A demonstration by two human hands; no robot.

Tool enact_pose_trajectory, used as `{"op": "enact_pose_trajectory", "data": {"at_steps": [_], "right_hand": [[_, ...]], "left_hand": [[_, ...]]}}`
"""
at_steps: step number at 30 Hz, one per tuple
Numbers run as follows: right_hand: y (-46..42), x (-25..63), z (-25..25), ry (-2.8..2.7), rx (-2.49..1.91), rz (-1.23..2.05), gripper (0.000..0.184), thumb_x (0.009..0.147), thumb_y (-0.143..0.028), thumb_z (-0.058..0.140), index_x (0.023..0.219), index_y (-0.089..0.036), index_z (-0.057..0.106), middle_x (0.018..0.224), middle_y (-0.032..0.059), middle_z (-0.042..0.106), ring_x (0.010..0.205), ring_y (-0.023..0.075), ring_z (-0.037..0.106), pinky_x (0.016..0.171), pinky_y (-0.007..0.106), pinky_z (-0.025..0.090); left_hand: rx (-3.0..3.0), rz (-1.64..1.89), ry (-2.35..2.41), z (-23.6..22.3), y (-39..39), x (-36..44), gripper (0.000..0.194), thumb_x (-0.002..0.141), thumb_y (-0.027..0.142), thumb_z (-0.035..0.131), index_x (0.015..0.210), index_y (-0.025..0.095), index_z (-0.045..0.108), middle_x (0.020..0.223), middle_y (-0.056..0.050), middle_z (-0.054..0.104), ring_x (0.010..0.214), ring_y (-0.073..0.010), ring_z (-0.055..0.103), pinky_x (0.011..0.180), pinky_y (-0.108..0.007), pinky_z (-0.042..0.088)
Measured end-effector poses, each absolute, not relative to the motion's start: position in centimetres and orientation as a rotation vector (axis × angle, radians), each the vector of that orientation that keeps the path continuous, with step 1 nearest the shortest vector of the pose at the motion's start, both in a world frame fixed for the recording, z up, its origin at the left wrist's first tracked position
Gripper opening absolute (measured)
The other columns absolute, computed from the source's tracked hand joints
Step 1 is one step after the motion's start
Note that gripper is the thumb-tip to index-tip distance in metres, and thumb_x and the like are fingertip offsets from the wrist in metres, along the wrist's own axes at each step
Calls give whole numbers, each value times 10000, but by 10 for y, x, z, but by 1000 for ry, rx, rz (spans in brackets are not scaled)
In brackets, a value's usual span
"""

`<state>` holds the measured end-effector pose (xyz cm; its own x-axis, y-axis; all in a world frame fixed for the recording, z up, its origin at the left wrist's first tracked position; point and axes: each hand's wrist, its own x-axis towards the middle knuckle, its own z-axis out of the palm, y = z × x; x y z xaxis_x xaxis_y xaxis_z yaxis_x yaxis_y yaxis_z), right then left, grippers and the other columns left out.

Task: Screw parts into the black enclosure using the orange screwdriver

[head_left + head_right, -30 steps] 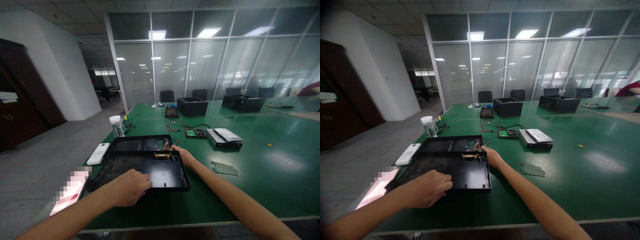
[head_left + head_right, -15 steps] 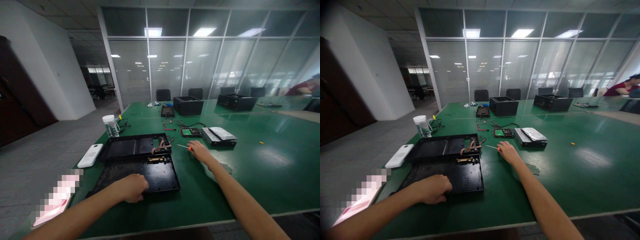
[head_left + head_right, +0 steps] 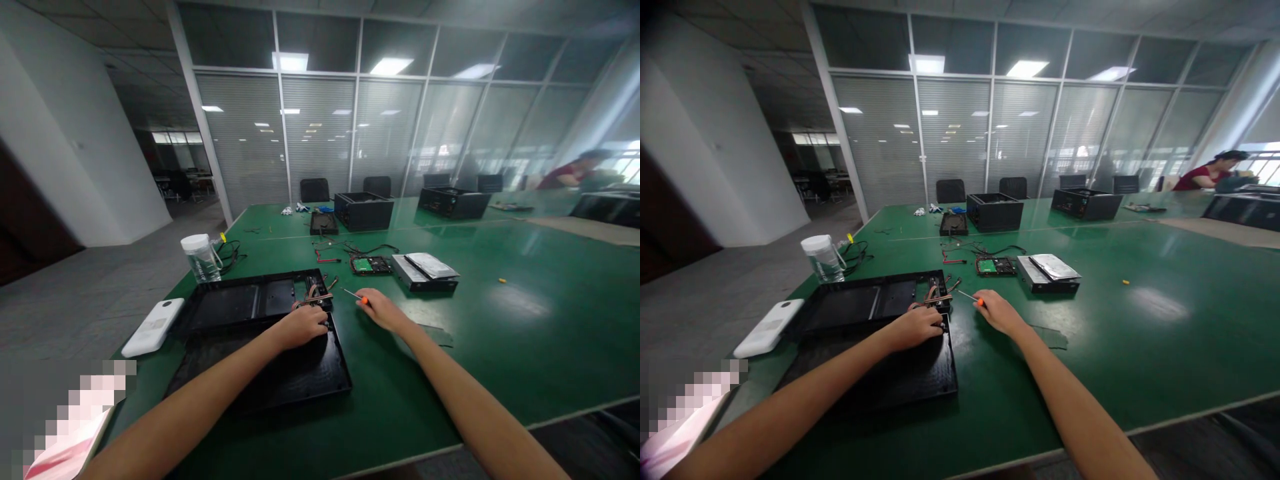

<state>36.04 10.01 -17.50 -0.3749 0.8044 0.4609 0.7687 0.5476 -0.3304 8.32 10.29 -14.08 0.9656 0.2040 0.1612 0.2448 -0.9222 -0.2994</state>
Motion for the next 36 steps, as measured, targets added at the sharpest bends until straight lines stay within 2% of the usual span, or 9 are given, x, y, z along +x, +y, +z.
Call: {"op": "enact_pose_trajectory", "data": {"at_steps": [6,10,15,23,26,29,32,34,36], "right_hand": [[99,351,-171,-2223,-1216,139,274,886,-312,397,1088,-198,543,1083,86,589,1041,195,513,924,386,399],[98,347,-169,-2197,-1203,158,271,886,-327,398,1075,-198,544,1058,87,595,1013,197,524,902,382,411],[94,345,-165,-2168,-1215,150,264,887,-346,396,1040,-199,552,1020,83,603,980,200,537,873,372,420],[89,343,-158,-2085,-1361,185,267,881,-368,382,1023,-210,543,961,68,615,892,196,567,798,332,424],[88,343,-156,-1969,-1477,241,312,830,-366,454,1096,-205,473,907,50,598,826,187,569,747,321,432],[89,347,-153,-1817,-1579,374,387,732,-279,524,1090,-176,420,860,28,560,718,156,552,660,289,444],[88,357,-143,-1787,-1575,441,300,679,-215,518,974,-177,487,877,31,550,700,144,537,642,281,447],[86,363,-135,-1808,-1487,392,260,687,-239,533,940,-180,541,905,40,562,736,151,543,677,287,442],[82,367,-126,-1788,-1409,396,281,737,-306,525,986,-183,569,804,22,583,664,143,542,639,276,432]], "left_hand": [[-2858,-278,-349,-146,100,78,171,871,148,432,832,152,598,912,-81,569,854,-181,493,745,-294,376],[-2978,-514,-532,-151,100,83,216,890,166,397,820,146,601,881,-68,597,871,-163,513,801,-275,383],[-3010,-737,-776,-161,102,88,183,868,195,461,770,152,610,867,-58,622,875,-162,540,827,-289,399],[-2965,-807,-732,-170,102,93,154,849,185,476,757,140,591,865,-68,635,841,-165,566,798,-297,419],[-2976,-813,-658,-170,105,92,130,835,185,501,751,148,593,856,-54,645,835,-161,575,786,-287,425],[-3005,-821,-559,-170,106,89,131,828,162,500,753,158,606,913,-40,657,862,-155,578,794,-279,425],[-3023,-845,-508,-171,107,86,154,833,150,483,771,166,624,919,-36,665,865,-151,581,805,-279,427],[-3043,-873,-508,-172,108,85,157,831,148,483,776,167,628,893,-35,667,853,-148,583,808,-278,429],[-3067,-900,-530,-174,110,86,148,826,147,490,769,165,627,885,-35,664,849,-147,583,814,-276,430]]}}
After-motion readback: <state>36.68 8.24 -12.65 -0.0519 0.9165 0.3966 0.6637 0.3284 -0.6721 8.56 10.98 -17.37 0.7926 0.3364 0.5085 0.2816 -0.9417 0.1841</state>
